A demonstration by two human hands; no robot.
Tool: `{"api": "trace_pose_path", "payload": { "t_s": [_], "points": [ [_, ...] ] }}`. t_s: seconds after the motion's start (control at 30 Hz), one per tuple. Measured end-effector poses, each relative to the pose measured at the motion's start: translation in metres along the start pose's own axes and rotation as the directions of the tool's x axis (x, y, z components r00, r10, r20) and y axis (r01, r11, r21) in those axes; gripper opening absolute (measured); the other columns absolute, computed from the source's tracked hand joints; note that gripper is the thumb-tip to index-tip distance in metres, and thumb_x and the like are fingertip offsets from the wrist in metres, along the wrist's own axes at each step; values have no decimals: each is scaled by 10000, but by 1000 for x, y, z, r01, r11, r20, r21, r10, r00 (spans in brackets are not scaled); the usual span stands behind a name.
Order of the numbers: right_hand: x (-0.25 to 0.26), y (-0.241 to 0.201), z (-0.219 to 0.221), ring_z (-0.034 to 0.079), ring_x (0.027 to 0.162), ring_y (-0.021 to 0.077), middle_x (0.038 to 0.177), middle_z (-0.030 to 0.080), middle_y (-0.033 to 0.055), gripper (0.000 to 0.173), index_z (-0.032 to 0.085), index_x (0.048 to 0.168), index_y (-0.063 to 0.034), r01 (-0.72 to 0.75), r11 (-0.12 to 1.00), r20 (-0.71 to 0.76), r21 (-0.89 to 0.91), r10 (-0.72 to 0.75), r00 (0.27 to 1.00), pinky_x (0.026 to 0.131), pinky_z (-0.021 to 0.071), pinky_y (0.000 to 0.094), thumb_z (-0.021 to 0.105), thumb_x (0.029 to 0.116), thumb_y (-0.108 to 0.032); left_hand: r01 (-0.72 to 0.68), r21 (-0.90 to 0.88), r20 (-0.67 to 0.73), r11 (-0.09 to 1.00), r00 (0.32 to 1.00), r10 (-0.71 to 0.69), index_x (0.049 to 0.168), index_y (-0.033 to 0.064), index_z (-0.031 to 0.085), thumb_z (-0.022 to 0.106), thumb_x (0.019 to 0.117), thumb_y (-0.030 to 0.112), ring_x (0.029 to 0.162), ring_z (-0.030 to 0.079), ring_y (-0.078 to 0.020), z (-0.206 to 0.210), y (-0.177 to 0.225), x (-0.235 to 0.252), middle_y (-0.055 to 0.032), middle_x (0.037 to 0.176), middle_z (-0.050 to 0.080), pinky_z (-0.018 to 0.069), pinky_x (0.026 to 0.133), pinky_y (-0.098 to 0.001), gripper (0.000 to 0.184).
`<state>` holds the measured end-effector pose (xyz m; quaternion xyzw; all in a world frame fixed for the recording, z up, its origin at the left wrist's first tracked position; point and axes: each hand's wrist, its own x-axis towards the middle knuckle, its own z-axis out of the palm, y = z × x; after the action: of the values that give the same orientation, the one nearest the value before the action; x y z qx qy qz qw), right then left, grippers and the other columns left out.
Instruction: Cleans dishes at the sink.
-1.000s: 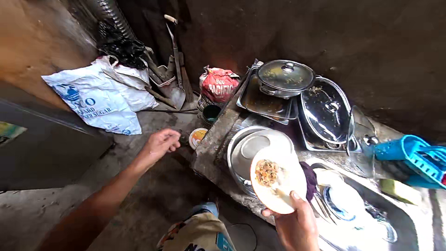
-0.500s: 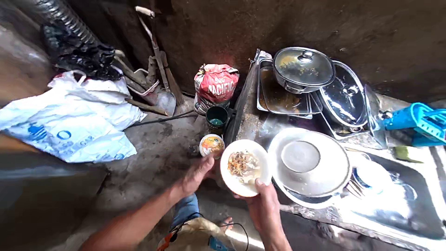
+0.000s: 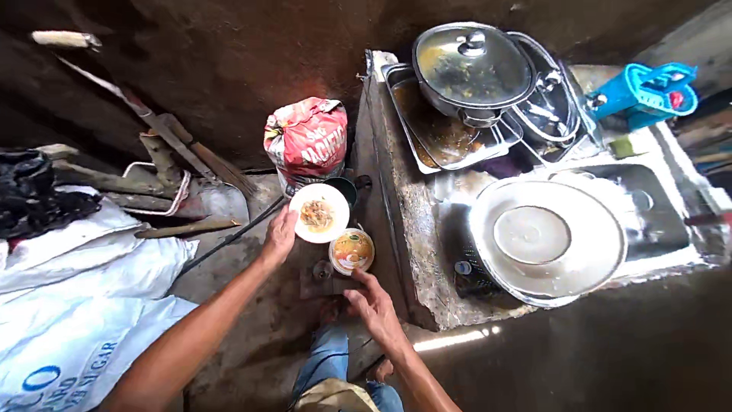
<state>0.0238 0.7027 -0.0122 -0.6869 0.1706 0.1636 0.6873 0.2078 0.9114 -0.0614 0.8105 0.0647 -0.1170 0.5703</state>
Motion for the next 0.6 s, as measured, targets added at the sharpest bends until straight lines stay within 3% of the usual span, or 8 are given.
{"api": "trace_pose_path", "payload": {
  "t_s": [0.07, 0.17, 0.27, 0.37, 0.5, 0.57, 0.6],
  "points": [
    [-12, 22, -10, 697, 1060, 230, 1426, 555, 174, 502, 526, 1438, -16, -54, 997, -32, -59, 52, 998, 878, 622, 408, 607, 997, -243, -47, 225, 32, 973, 999, 41, 1464, -2, 488, 396, 1103, 230, 1186, 644, -359, -1, -15, 44, -276, 1260, 647, 477, 1044, -557, 439],
    [-34, 59, -26, 696, 1035, 230, 1388, 574, 182, 471, 563, 1402, -13, -154, 985, -143, -82, 141, 980, 874, 612, 404, 613, 984, -224, -152, 457, 108, 876, 988, 115, 1526, 40, 422, 446, 1077, 184, 1295, 571, -429, 17, -42, 102, -280, 1400, 572, 421, 1095, -615, 472],
    [-60, 90, -38, 698, 989, 238, 1332, 597, 198, 452, 570, 1389, -10, -257, 963, -269, -85, 226, 936, 860, 606, 405, 625, 983, -201, -167, 673, 148, 720, 985, 90, 1572, 93, 364, 551, 1026, 193, 1292, 526, -505, 49, -59, 140, -311, 1458, 473, 472, 1000, -669, 586],
    [-83, 107, -43, 692, 1047, 261, 1382, 562, 231, 444, 585, 1373, 0, -295, 952, -367, -82, 246, 897, 886, 602, 399, 636, 968, -175, -276, 771, 235, 574, 961, 146, 1548, 53, 366, 605, 993, 142, 1263, 511, -558, 72, -60, 153, -364, 1389, 483, 479, 971, -671, 611],
    [-106, 113, -44, 672, 1119, 266, 1400, 544, 253, 420, 594, 1340, 40, -272, 958, -423, -87, 212, 881, 921, 592, 377, 633, 959, -132, -437, 815, 345, 381, 894, 287, 1519, 17, 397, 574, 987, 77, 1186, 530, -591, 81, -54, 157, -388, 1304, 513, 469, 927, -679, 564],
    [-115, 111, -47, 664, 1141, 271, 1417, 535, 255, 416, 594, 1342, 40, -265, 960, -435, -91, 201, 877, 937, 585, 378, 634, 967, -137, -440, 810, 332, 388, 889, 316, 1512, 22, 413, 574, 990, 79, 1184, 522, -604, 77, -42, 154, -388, 1314, 509, 460, 912, -698, 549],
    [-121, 109, -50, 661, 1146, 264, 1416, 539, 247, 412, 598, 1342, 32, -263, 961, -441, -91, 198, 876, 941, 582, 374, 631, 974, -151, -395, 801, 285, 451, 912, 294, 1516, 35, 416, 576, 996, 103, 1204, 512, -605, 72, -34, 151, -389, 1339, 498, 452, 924, -713, 548]
  ]
}}
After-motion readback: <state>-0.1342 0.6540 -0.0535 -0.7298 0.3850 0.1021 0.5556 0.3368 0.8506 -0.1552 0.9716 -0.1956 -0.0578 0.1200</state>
